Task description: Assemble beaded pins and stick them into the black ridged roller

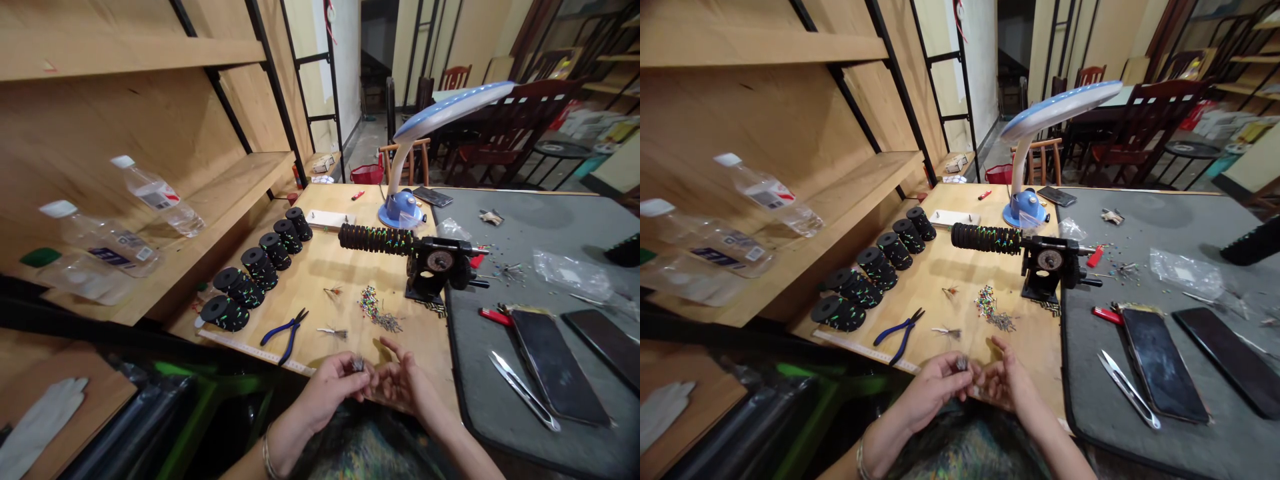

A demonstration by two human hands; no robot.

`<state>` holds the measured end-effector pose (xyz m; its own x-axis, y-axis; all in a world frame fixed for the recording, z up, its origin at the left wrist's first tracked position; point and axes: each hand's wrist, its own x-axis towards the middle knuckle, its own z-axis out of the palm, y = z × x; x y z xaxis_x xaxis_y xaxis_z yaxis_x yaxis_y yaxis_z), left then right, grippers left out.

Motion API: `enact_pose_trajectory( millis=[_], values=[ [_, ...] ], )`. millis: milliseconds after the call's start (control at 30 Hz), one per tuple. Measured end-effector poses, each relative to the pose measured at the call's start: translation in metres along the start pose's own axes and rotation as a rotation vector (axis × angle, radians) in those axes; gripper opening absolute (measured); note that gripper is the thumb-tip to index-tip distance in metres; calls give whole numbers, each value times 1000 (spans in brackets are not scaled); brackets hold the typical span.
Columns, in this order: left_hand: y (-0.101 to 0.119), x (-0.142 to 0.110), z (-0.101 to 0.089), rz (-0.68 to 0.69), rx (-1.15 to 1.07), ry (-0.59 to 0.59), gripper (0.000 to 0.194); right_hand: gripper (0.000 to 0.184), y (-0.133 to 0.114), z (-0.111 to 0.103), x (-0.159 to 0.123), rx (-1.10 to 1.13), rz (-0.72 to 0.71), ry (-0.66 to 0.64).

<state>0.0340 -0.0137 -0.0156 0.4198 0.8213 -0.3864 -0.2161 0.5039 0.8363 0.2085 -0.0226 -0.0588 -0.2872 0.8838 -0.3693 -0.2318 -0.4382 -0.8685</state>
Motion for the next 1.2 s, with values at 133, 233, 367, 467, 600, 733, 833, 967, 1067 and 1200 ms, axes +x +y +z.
enact_pose_trajectory(
  millis=[133,233,367,467,600,733,833,967,1067,1200],
  values=[
    [3,-7,1,16,53,-8,34,99,-5,5,-1,154,57,26],
    [2,-8,5,24,73,-24,37,97,-12,8,-4,152,51,24],
    [-3,-7,13,28,109,-58,37,108,-16,11,-5,189,79,-22],
    [-6,-6,20,40,153,-59,29,106,-19,13,-6,166,73,-16],
    [-5,-5,27,45,133,-65,30,103,-19,13,-5,127,88,25],
    [0,-2,27,33,-3,-38,30,101,-10,14,0,148,90,1],
    [5,-1,22,13,-134,-15,27,92,-5,14,1,121,16,-9],
    [11,3,13,-24,-245,25,27,57,-11,14,-10,-138,-133,35],
    [10,6,8,-59,-301,41,28,41,-17,16,-17,-256,-215,7],
    [7,8,5,-94,-335,49,26,31,-16,16,-18,-413,-275,71]
  ],
)
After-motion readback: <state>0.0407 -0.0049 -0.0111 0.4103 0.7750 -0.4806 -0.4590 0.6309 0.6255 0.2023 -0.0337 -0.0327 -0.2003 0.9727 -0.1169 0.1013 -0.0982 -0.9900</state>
